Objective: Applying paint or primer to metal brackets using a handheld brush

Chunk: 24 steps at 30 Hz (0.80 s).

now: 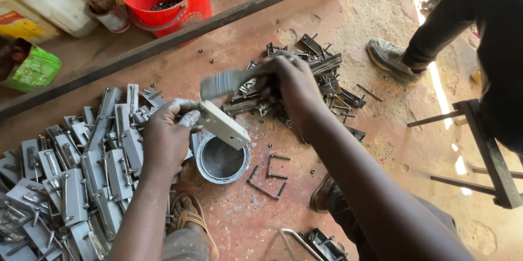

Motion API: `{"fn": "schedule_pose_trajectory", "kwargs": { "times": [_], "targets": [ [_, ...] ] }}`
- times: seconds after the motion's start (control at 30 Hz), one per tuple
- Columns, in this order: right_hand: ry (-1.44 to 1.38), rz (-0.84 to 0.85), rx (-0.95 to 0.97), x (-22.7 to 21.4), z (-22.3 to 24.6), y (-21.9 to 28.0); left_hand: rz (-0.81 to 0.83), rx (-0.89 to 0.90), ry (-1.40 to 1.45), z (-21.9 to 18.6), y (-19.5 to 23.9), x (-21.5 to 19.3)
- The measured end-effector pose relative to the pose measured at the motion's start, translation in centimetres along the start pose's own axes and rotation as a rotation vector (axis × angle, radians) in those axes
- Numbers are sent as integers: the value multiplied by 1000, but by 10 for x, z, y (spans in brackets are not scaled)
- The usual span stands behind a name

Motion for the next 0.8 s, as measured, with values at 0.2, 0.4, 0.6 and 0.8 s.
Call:
{"fn": "schedule_pose_trajectory", "kwargs": {
  "times": [0.2, 0.4, 0.6, 0.8],
  "targets": [
    [-87, -63, 56, -4, -19, 7, -193, -272, 172, 23, -4, -8],
    [-7, -15, 71, 5, -46, 2, -312, -289, 290, 7, 1, -4],
    [507, -99, -3, -22, -39, 11, -531, -246, 331, 38, -17, -58],
    [898, -141, -45, 11, -8, 32, -481, -178, 115, 19, 0, -39]
  ]
}}
Point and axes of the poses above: each hand's wrist, its own y-axis away from the middle knuckle, its own x-axis out of the palm, z = x × y, the point moved 5 cm from there along -y, towards the middle knuckle, and after that the axes turned 5 degrees about y, right-handed, at the moved point
